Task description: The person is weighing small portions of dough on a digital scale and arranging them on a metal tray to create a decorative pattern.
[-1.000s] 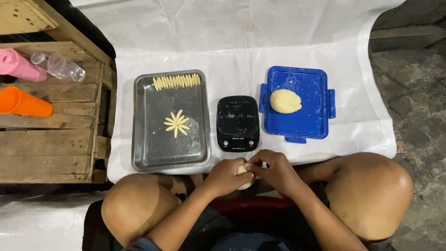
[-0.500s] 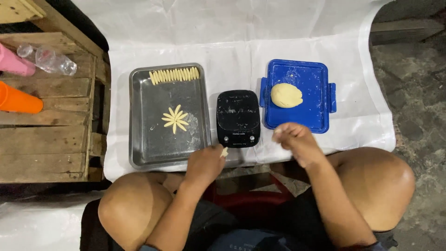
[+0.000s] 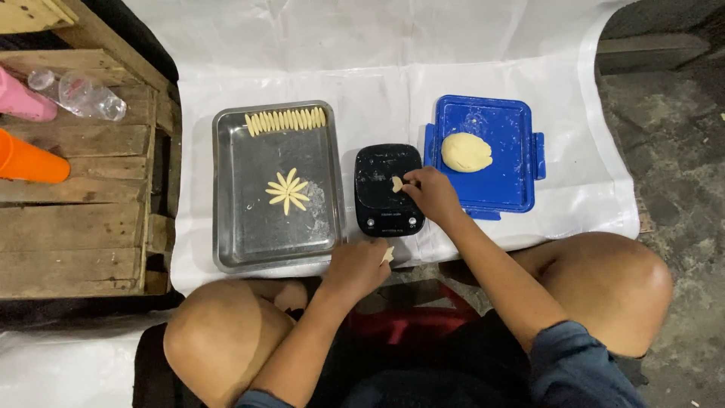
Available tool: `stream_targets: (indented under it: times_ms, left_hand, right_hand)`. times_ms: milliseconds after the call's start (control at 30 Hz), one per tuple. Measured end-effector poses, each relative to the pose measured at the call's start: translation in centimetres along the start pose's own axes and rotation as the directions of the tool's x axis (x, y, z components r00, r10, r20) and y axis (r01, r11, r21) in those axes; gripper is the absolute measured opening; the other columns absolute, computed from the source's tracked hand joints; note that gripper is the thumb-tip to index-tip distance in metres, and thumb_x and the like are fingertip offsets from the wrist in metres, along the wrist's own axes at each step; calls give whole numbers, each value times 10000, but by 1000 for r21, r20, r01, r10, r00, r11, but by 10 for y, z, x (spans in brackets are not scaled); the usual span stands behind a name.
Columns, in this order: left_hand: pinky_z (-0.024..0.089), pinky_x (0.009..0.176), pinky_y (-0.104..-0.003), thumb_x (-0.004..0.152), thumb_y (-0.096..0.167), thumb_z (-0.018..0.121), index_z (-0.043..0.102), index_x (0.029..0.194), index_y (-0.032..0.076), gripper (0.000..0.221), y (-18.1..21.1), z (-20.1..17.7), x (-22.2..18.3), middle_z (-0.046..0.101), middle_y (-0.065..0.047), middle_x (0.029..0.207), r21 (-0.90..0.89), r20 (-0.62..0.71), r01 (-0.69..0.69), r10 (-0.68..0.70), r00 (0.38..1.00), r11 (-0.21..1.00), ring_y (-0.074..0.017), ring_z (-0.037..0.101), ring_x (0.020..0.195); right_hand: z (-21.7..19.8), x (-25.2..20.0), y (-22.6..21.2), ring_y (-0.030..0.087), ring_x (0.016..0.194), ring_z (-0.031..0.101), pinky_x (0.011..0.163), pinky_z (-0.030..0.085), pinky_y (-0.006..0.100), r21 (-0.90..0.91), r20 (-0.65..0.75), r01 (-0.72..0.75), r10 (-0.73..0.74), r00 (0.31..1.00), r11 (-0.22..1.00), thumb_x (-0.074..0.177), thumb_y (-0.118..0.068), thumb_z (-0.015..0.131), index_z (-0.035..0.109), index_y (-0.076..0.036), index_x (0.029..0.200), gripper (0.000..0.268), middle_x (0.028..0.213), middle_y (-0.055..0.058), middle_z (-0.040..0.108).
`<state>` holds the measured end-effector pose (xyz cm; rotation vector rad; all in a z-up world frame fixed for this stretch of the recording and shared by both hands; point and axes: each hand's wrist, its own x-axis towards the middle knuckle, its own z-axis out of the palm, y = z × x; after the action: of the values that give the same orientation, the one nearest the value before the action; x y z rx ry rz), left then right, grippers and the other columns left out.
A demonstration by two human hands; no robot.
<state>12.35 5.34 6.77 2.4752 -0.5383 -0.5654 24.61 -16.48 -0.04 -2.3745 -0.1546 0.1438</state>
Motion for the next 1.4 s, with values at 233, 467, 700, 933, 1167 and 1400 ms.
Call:
stream_targets:
  times_ms: [233, 467, 700, 933, 1167, 1400]
  left_hand:
    - [562, 608, -488, 969, 237, 543, 636, 1097, 5, 281, 18, -30, -11, 722, -227, 819, -42, -15, -19, 18, 1000, 999, -396, 729, 730]
    - [506, 551, -390, 956, 242, 590, 621, 1011, 36, 215, 13, -4, -4, 668, -156, 758, -22, -10, -122, 122, 993, 992, -302, 668, 649]
    - [478, 534, -365, 934, 219, 611, 615, 977, 34, 189, 15, -2, 0, 631, -125, 726, -36, 5, -155, 155, 988, 987, -269, 637, 638]
    - [482, 565, -369, 948, 208, 550, 650, 1046, 11, 242, 26, -10, -1, 649, -134, 769, -31, 66, -98, 100, 993, 995, -273, 635, 660]
    - [496, 556, -364, 996, 229, 520, 646, 999, 48, 220, 31, -1, 3, 662, -144, 720, -107, -27, -82, 80, 996, 991, -270, 655, 629]
    - [471, 489, -346, 1016, 206, 502, 633, 900, 35, 244, 27, 31, 5, 649, -159, 660, -97, -43, -181, 177, 983, 979, -267, 617, 546]
  right_hand:
    - [-51, -67, -53, 394, 910, 735, 766, 595, 470, -92, 21, 87, -86, 996, 992, 960, -96, 707, 752, -36, 1132, 187, 960, 193, 756]
    - [-69, -131, -86, 333, 959, 760, 789, 630, 427, 97, 263, 178, -197, 944, 979, 940, -58, 677, 682, -31, 1278, 339, 1095, 199, 774]
    - [-45, -133, -63, 315, 959, 760, 793, 641, 388, 63, 196, 257, -265, 944, 964, 917, -33, 707, 761, -25, 1069, 162, 1020, 168, 783]
    - [-46, -130, -69, 223, 642, 693, 570, 573, 332, 108, 155, 204, -219, 963, 973, 854, -43, 745, 763, -45, 916, 64, 822, 102, 759]
    - [-47, -103, -57, 139, 568, 486, 536, 363, 276, 607, 35, -282, 329, 944, 743, 899, -82, 688, 768, -46, 897, 88, 585, 76, 614]
    - [-17, -27, -20, 343, 751, 707, 681, 539, 409, 87, -100, -53, 61, 993, 995, 968, -197, 716, 791, -90, 974, 131, 793, 169, 711]
